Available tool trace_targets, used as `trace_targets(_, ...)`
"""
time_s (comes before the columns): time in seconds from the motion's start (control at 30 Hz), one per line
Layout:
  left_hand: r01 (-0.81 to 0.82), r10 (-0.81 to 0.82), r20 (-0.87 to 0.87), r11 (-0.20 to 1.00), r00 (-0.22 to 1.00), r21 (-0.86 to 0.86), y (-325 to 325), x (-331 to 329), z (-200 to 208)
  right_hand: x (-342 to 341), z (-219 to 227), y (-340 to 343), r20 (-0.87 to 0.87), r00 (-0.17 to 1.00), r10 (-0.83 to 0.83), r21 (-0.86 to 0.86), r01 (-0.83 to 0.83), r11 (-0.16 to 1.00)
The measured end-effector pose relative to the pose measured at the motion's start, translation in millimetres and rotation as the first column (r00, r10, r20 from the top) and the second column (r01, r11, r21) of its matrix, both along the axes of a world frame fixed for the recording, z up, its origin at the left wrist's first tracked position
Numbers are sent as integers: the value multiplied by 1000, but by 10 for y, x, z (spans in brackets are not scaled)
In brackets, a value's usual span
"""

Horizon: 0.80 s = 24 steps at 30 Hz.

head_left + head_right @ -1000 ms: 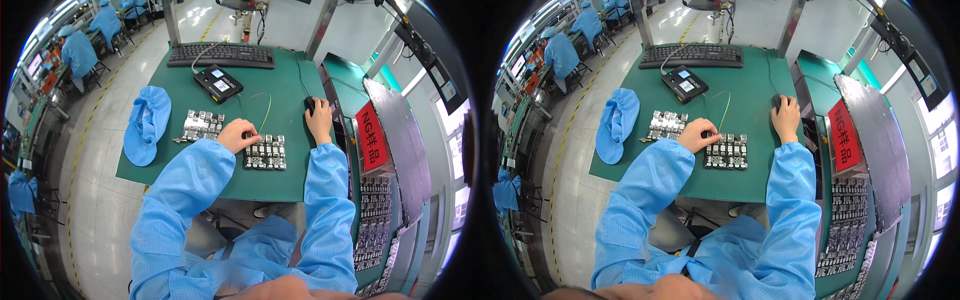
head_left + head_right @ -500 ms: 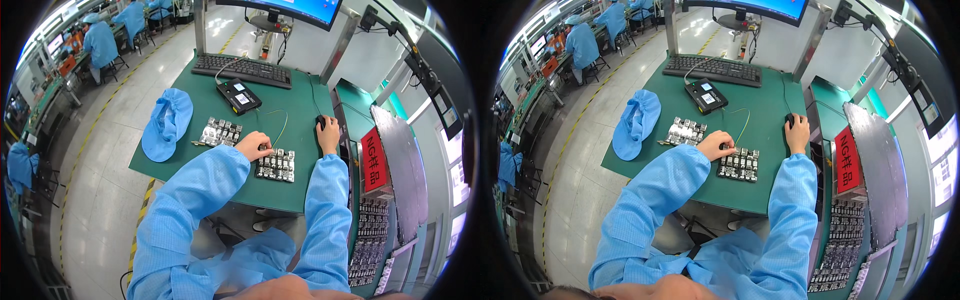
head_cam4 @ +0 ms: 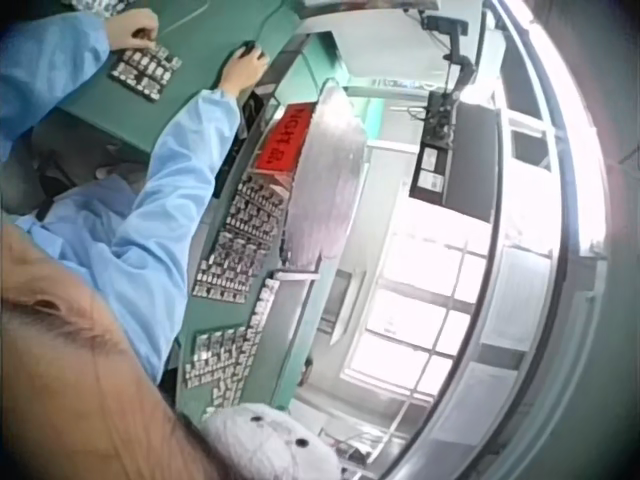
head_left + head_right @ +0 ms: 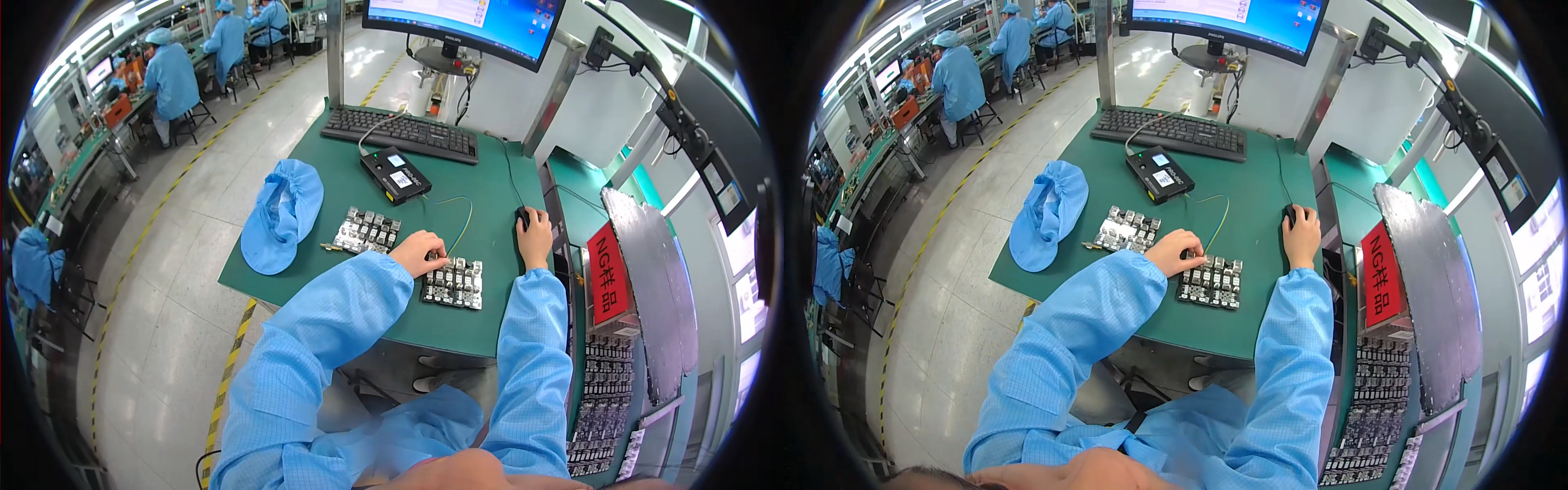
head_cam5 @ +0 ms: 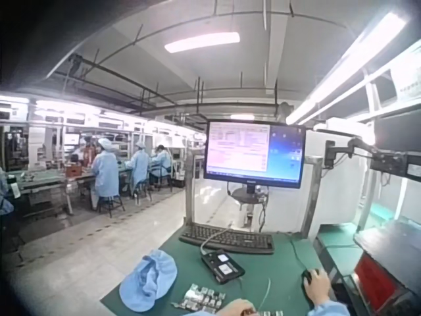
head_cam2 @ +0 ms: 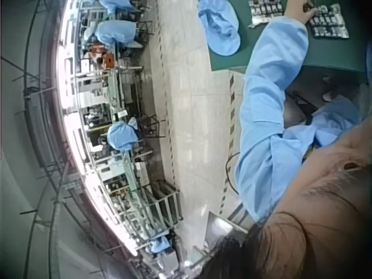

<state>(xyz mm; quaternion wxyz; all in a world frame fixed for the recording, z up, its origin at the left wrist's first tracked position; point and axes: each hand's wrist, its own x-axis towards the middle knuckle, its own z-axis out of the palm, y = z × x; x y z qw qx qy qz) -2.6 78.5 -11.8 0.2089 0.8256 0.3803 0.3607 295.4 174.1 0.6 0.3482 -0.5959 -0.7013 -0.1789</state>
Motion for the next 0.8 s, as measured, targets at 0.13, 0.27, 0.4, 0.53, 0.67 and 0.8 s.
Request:
trace_targets(0.13,-27,39,139,996,990,-84,-66,24,107,59,-17,-11,-15,1000,-26,-35,25,999)
trace_targets(0.27,-115,168,302,976,938,-187,-58,35,94,58,14,-53,-9,999,32,-62,-32,998)
trace_targets(0.4,-150,178,287,982,941,-116,-73,36,82,14,36,-76,-9,998,69,-63,-69,996)
trace_targets(0.53,-158,164,175,986,971,-46,-119,41,143,39,-5,-35,-35,999,23,-69,-26,997)
trace_targets(0.67,-166,160,151,986,975,25,-121,36,151,53,-32,19,-51,999,13,-21,-14,1000)
trace_targets(0.8,-182,162,152,974,975,133,-134,42,156,48,-32,7,-19,997,-81,-10,81,997)
